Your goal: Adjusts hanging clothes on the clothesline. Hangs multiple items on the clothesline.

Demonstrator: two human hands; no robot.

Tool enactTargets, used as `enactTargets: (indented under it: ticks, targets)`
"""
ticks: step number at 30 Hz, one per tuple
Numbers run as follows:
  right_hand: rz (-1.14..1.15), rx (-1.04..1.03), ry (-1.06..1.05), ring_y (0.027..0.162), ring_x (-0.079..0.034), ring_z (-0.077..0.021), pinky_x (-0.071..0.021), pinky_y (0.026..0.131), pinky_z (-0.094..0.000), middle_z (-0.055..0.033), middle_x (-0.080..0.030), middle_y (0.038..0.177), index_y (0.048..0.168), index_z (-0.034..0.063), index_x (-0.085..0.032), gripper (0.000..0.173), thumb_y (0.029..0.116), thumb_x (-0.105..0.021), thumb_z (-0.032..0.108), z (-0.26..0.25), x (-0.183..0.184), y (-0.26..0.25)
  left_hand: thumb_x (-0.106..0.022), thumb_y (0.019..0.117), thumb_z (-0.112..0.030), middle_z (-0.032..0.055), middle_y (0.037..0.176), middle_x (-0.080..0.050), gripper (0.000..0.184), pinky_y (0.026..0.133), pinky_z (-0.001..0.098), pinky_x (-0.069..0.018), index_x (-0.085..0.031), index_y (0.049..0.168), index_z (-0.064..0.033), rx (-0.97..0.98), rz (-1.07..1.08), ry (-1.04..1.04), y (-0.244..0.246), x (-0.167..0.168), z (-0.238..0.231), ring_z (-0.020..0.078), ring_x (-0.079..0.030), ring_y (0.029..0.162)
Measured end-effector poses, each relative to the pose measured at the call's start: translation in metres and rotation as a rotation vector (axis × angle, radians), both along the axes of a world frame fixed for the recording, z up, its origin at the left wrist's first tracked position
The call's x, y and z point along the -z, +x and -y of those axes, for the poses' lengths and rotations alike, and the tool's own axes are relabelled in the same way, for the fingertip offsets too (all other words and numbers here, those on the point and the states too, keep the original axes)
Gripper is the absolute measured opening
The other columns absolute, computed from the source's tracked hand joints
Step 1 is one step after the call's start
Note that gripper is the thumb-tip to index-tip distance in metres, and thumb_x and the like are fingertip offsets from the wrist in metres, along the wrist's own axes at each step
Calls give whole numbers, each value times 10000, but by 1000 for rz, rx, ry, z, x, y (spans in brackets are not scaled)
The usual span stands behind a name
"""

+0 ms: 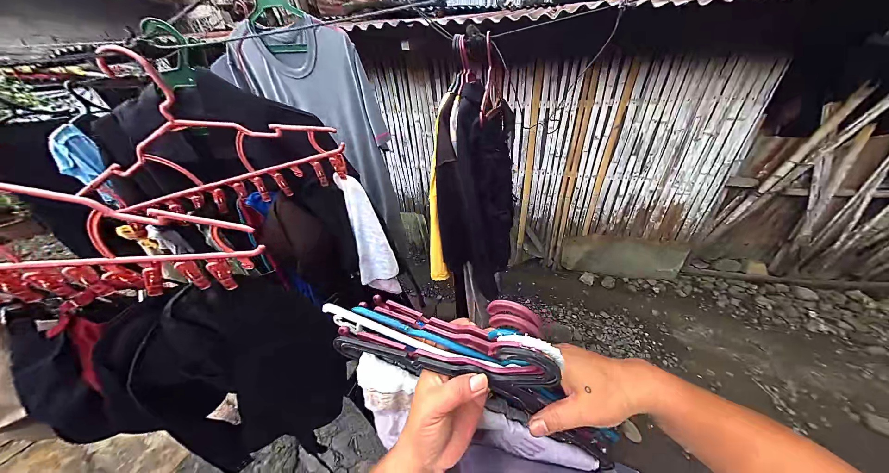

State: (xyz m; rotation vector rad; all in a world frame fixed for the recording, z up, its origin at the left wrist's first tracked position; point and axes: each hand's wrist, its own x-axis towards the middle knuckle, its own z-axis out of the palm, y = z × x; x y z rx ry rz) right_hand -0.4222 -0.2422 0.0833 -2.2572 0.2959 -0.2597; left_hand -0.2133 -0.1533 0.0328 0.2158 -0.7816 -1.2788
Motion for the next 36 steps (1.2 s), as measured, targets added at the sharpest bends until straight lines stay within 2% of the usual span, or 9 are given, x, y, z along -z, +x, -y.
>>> enactTargets:
  ticks: [3, 6, 10, 15, 19, 26, 31, 34, 36]
  targets:
    - [-21, -58, -45, 1217, -617, -250, -483, 1056, -437, -208, -645, 1300, 1361, -39, -583, 636, 949, -674, 438, 20, -8, -19, -814, 768, -8, 157, 1097, -755, 357, 918, 470, -605, -749, 1114, -70, 34, -47, 52, -4, 3, 4, 261, -742, 1023]
    - [15, -27, -111, 1033, -663, -174, -549, 915, -360, -151, -679, 1186, 1324, -3, -625, 490, 1034, -559, 387, 42, -23, -32, -807, 767, 3, 172, 1094, -750, 346, 920, 478, -602, -745, 1103, -55, 21, -73, 58, -6, 5, 9, 275, -740, 1022]
    - [-1, 169, -149, 1063, -661, -121, -546, 936, -320, -102, -675, 1236, 1407, 61, -579, 480, 1049, -523, 375, 70, -54, -35, -815, 743, 32, 177, 1086, -751, 370, 910, 478, -607, -742, 1097, -44, -34, -71, 74, -13, 3, 10, 276, -745, 1003]
    - [24, 384, -206, 1123, -665, -207, -545, 964, -437, -115, -661, 1288, 1456, 107, -541, 463, 1058, -552, 345, 98, -91, -20, -817, 751, 27, 177, 1083, -751, 360, 901, 472, -612, -738, 1096, -38, -63, -69, 69, -12, 5, 12, 272, -747, 992]
    - [59, 452, -301, 1130, -661, -279, -528, 973, -496, -165, -645, 1317, 1511, 92, -483, 496, 1073, -540, 318, 123, -125, 3, -812, 760, 33, 187, 1091, -749, 359, 906, 476, -610, -744, 1105, -37, -37, -99, 71, -7, 11, 16, 283, -745, 1001]
    - [189, 634, -351, 1181, -631, -388, -490, 1004, -583, -252, -607, 1356, 1546, 93, -433, 598, 1050, -583, 390, 179, -172, 73, -806, 780, 25, 157, 1142, -746, 442, 940, 483, -596, -729, 1199, -93, -8, -67, 72, 8, 24, 23, 269, -737, 1041]
    - [318, 769, -383, 1224, -614, -395, -464, 1029, -597, -242, -621, 1361, 1557, 116, -436, 600, 1038, -593, 374, 229, -199, 132, -796, 801, 3, 120, 1149, -753, 431, 958, 457, -588, -730, 1209, -121, -17, -30, 88, 28, 26, 31, 230, -732, 1056]
    - [221, 820, -473, 1298, -582, -396, -445, 1066, -610, -204, -612, 1410, 1577, 189, -429, 568, 1052, -549, 371, 252, -210, 158, -787, 821, -2, 109, 1143, -756, 399, 966, 445, -585, -735, 1200, -117, -33, -11, 73, 45, 29, 40, 215, -732, 1050]
    - [104, 847, -617, 1245, -621, -401, -480, 1014, -628, -203, -664, 1327, 1520, 169, -513, 498, 1042, -529, 309, 262, -214, 170, -776, 836, -7, 101, 1117, -768, 335, 969, 434, -587, -768, 1152, -119, -43, 9, 74, 57, 29, 45, 205, -740, 1034]
